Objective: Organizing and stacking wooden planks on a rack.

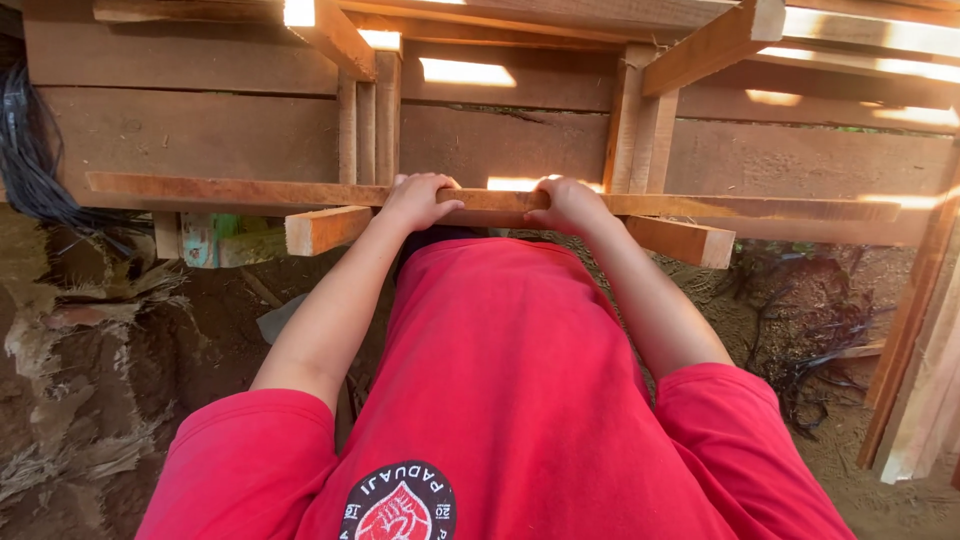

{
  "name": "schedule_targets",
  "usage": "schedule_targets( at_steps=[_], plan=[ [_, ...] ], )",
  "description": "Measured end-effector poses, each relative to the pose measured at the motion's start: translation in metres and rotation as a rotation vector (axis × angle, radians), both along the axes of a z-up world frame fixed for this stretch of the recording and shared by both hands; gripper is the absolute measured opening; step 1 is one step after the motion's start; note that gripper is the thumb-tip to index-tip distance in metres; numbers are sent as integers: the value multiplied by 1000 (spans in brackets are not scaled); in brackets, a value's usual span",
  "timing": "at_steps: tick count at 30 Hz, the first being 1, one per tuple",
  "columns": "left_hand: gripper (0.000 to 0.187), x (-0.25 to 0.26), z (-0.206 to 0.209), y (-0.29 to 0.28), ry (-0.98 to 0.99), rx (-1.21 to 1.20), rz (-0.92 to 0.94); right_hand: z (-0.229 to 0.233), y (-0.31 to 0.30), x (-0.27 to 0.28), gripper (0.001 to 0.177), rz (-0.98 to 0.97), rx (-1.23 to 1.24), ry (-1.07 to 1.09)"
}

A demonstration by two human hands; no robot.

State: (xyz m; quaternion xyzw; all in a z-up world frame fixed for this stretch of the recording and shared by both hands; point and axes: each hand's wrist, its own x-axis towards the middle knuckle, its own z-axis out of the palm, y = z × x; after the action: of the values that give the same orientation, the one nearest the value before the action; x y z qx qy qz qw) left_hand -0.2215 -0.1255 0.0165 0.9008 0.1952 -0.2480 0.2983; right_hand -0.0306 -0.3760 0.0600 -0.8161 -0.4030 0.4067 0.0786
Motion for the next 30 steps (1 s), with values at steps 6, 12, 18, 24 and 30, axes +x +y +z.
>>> schedule_targets(
  at_steps=[6,12,18,24,30],
  plan=[
    [34,18,-7,-1,-215,158,-12,-29,4,8,31,-20,140,-371],
    [42,12,-22,-11,-349,280,-3,-21,1,-1,47,-30,557,-625],
    [50,-8,-1,-17,-319,202,-61,6,-14,-10,46,-9,420,-461],
    [44,-11,16,-31,-273,150,51,-4,-28,-13,45,-68,484,-381],
    [51,-1,4,-26,-56,111,67,10,-27,-2,66,-61,127,-287]
  ],
)
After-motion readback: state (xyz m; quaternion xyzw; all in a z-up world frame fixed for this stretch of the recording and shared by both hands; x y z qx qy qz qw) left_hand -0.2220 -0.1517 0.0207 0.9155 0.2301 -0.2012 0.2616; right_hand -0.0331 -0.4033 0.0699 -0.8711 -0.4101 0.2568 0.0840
